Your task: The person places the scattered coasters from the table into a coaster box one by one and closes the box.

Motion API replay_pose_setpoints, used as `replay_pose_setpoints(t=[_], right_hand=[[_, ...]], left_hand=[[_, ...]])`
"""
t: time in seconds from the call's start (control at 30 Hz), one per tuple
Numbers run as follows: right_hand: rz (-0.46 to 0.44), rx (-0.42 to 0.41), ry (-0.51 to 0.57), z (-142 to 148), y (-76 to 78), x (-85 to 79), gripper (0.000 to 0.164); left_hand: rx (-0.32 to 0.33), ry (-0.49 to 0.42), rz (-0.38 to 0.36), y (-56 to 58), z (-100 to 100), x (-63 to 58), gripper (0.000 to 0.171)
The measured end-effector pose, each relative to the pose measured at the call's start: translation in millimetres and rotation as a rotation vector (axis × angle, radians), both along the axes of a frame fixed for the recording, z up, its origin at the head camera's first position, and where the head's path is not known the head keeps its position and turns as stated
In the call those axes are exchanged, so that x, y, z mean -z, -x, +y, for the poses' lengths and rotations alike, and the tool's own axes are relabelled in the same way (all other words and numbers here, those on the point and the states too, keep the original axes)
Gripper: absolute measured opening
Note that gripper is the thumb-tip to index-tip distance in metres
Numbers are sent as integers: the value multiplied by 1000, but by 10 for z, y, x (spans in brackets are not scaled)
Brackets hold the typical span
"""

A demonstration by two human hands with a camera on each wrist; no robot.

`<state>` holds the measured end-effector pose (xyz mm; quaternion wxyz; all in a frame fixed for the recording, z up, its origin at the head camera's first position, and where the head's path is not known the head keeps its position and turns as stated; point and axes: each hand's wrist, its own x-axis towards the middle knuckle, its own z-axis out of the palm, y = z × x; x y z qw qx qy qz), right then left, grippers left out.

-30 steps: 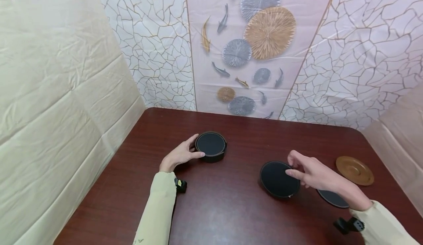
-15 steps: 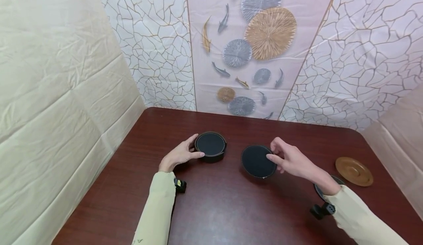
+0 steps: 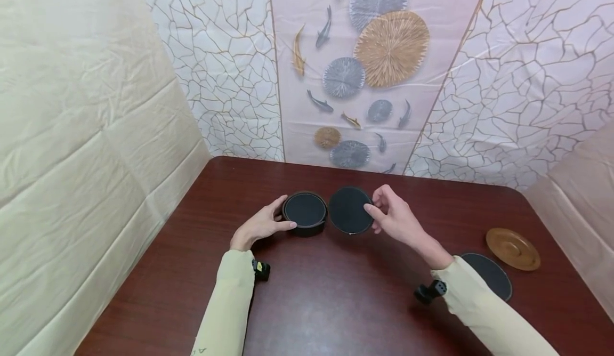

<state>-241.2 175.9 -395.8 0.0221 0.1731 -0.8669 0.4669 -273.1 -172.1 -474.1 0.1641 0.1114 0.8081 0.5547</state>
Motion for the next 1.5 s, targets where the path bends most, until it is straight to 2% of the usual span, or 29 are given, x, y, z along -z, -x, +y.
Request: replay_pose_setpoints(t=[0.3,0.5,0.83,1.17,1.5], right_hand=[[-18,26,95,-279,169,164,25],[-72,48,190,-447,279,242,30],[-157,38,280,-704,443,364,24],[-248,7,392,-848,501,443,23],[-336,-33,417,-990,516,476,23]], left_hand=[[-1,3,-6,9,-3,-29,100],[-2,7,-12,19,-3,-45,100],[18,-17,-7,10,1,-42,100],[13,-8,-13,19,-14,-3,100],[16,-19,6,32,5,-7,96]])
